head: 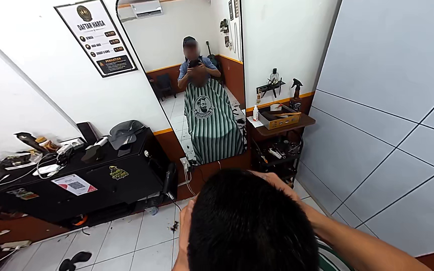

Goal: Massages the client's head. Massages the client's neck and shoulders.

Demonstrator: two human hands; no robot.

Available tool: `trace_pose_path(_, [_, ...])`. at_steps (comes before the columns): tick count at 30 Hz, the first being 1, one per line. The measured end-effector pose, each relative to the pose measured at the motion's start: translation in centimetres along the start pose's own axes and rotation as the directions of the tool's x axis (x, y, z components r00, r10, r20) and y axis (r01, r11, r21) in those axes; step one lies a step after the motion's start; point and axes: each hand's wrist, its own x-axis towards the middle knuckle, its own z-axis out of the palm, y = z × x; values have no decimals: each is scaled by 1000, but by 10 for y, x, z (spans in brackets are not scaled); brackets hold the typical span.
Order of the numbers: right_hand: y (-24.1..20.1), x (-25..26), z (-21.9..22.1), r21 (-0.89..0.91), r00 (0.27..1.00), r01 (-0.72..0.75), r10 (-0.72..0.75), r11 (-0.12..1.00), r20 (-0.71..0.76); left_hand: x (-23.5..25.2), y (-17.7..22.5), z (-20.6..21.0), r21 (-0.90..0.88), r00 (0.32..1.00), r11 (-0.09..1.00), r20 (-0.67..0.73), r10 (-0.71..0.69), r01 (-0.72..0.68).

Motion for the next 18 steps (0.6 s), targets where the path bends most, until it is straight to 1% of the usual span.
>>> trace_pose_path(1, [1,2,0,-17,999,-1,0,1000,-52,2,-3,1,32,999,999,-15,38,-38])
trace_pose_path(2, [1,3,2,-55,989,-15,6,998,-148,2,-11,-3,77,993,990,-25,119,-117])
trace_pose_path(4, [-2,-1,6,-115,941,-42,1,992,-338,1,-34,-13,208,950,933,-51,309,-293])
trace_pose_path(5, [-3,-2,7,-135,919,-50,-8,990,-393,-1,-41,-15,246,929,909,-74,363,-336])
trace_pose_path(7, [-3,-6,7,-160,893,-60,-19,985,-449,-4,-49,-19,305,903,881,-121,412,-361])
trace_pose_path(9, [-3,-9,8,-192,876,-93,-11,977,-482,-4,-57,-24,371,888,853,-133,440,-367])
trace_pose_path(11, [-5,-12,8,-226,857,-151,14,962,-515,-5,-58,-27,466,890,819,-129,436,-334])
trace_pose_path(13, [-10,-14,6,-282,846,-240,57,929,-530,-5,-52,-30,594,910,749,-67,410,-294])
trace_pose_path(16, [-19,-13,-2,-424,870,-349,122,836,-477,-4,-41,-38,757,939,596,65,337,-266])
trace_pose_path(17, [-21,-13,-4,-479,883,-351,115,804,-455,-5,-39,-40,775,942,574,82,325,-265])
trace_pose_path(18, [-22,-14,-5,-515,897,-313,70,798,-436,-6,-39,-40,764,936,582,79,344,-278])
